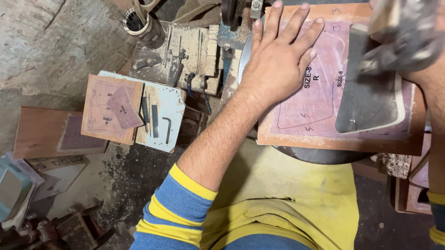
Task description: The person cuts shoe pattern pieces from pink pattern boards labeled SIZE-7 and SIZE-8 R using a scroll saw, guiding the board along drawn outlines. They remove the cut pieces from the board, stack the finished pattern pieces aside, and begin cutting the next board.
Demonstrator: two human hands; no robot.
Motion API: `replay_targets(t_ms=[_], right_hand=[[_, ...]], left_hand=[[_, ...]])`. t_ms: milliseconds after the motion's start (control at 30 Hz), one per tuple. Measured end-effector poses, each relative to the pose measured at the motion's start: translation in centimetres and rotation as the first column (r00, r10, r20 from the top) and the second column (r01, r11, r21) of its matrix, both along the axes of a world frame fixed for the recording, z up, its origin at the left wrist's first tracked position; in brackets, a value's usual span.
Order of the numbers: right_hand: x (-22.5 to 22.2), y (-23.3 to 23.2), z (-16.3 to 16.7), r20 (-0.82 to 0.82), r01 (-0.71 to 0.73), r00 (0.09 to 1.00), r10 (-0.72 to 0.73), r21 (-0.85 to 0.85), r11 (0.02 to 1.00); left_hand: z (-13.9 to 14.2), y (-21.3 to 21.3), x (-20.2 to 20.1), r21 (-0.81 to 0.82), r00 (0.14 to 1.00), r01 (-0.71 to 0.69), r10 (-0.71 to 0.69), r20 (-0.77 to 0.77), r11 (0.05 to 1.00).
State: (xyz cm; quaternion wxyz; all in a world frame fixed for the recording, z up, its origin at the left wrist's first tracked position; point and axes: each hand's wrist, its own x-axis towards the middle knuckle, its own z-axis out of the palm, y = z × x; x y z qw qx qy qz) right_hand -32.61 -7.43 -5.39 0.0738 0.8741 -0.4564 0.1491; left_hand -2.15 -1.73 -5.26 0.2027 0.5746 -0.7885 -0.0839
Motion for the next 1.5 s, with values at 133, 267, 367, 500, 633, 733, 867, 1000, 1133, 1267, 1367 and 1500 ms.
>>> replay_targets(t_ms=[133, 267, 367, 500, 633, 733, 867, 1000, 1133, 1267, 1367, 1500], right_hand=[[-1.1, -0.2, -1.0, -0.023, 0.059, 0.998, -0.058, 0.026, 0.998], [-2.6, -1.0, -2.6, -0.028, 0.086, 0.996, -0.085, 0.042, 0.995], [-2.7, -2.5, -3.9, 0.046, 0.064, 0.997, -0.069, 0.094, 0.993], [-2.9, -1.9, -3.2, 0.061, 0.013, 0.998, -0.014, 0.017, 1.0], [-1.0, -0.7, -0.7, 0.061, -0.057, 0.996, 0.059, -0.036, 0.998], [0.8, 0.0, 1.6, 0.043, -0.092, 0.995, 0.094, -0.042, 0.995], [2.4, 0.1, 3.4, -0.043, -0.157, 0.987, 0.155, -0.06, 0.986], [2.0, -0.1, 2.9, 0.074, -0.157, 0.985, 0.158, -0.01, 0.987], [1.0, -1.2, 0.7, -0.013, -0.022, 1.0, 0.022, -0.009, 1.0], [0.3, -2.8, -1.2, 0.062, 0.015, 0.998, -0.02, 0.079, 0.997], [-0.4, -2.0, -1.9, 0.0, -0.048, 0.999, 0.049, -0.092, 0.995], [-0.3, -1.2, -1.7, 0.003, -0.043, 0.999, 0.043, -0.093, 0.995]], left_hand=[[0.1, -0.3, 0.0, 0.001, 1.0, 0.008, -0.008, 0.005, 1.0], [0.0, -0.7, -0.1, -0.024, 1.0, 0.021, -0.02, 0.018, 1.0], [0.0, -0.9, 0.0, -0.033, 0.999, 0.025, -0.025, 0.02, 0.999], [0.2, -1.3, 0.0, -0.003, 0.999, 0.034, -0.034, 0.0, 0.999], [0.6, -1.0, 0.1, 0.001, 0.999, 0.015, -0.015, 0.028, 1.0], [1.1, 0.2, 0.3, 0.024, 0.999, 0.012, -0.012, 0.03, 1.0], [1.3, 6.1, 0.7, 0.08, 0.996, 0.032, -0.025, -0.089, 0.996], [1.1, 10.6, 0.4, 0.128, 0.997, 0.008, 0.001, -0.071, 0.992], [1.0, 10.5, 0.4, 0.093, 0.997, -0.046, 0.051, -0.061, 0.995], [0.8, 9.2, 1.0, 0.097, 0.999, -0.043, 0.046, -0.027, 0.994], [0.4, 9.1, 1.3, 0.053, 0.999, -0.044, 0.045, -0.022, 0.998], [-0.1, 8.6, 1.6, 0.049, 0.999, -0.027, 0.029, -0.024, 0.998]])
